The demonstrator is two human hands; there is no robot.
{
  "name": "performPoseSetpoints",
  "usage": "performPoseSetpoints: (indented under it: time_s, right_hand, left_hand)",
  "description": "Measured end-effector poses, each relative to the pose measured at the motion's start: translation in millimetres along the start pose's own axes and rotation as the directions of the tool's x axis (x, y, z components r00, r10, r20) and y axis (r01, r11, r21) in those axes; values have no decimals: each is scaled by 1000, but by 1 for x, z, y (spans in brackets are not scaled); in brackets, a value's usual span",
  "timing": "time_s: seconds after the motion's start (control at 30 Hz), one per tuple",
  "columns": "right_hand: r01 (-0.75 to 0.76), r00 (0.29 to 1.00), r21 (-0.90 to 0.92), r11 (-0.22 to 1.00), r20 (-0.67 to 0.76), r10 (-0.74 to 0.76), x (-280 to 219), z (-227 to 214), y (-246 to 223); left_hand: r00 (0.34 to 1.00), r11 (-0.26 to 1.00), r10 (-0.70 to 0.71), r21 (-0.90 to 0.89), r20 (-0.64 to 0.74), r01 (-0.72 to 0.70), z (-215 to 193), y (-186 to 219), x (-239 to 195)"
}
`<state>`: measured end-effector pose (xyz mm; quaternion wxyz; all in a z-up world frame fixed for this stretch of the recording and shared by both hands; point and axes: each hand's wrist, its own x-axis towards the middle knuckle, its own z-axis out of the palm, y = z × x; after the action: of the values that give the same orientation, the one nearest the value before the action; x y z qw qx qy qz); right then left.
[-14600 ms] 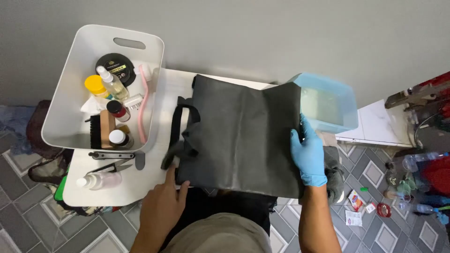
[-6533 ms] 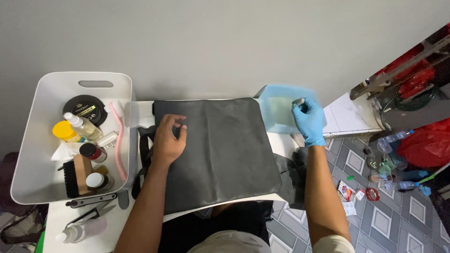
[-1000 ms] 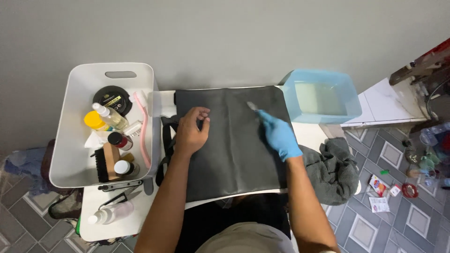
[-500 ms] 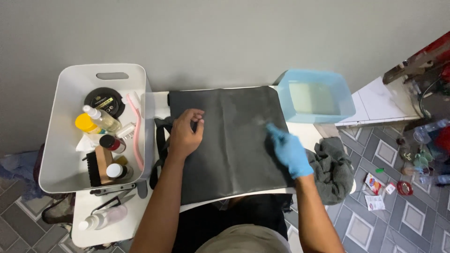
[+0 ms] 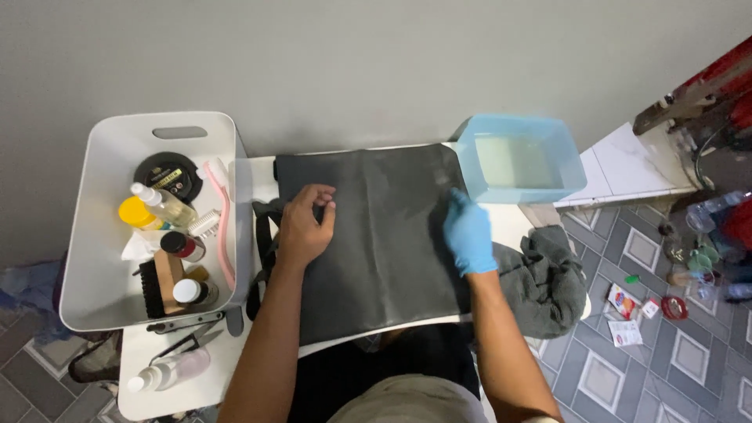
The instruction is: Cleaning a black bag using a cleaning solution, a small applicator tool, and a cloth at a repair station.
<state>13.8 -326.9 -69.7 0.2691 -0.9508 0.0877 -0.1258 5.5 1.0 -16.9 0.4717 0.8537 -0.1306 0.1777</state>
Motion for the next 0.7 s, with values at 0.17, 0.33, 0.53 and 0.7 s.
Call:
performPoseSetpoints:
  time_s: [0.17,0.33,0.53,0.7]
  right_hand:
    - [-11,1000,-37,999,22,12,-13,-27,-47]
    - [-60,994,-50,997,88,64,1,-8,1]
    - [-66,997,-79,995,-43,63,7,1,34]
    - [57,996,-19,998,-67,-59,5,-1,30]
  left_hand:
    - [1000,1000,9,16,-3,-9,-2,5,0]
    - [1000,1000,1,29,-12,0,0,5,2]
    - [1000,998,-22,56,4,21,-5,12,-1]
    - [1000,999,22,36,4,-22,-8,16,0]
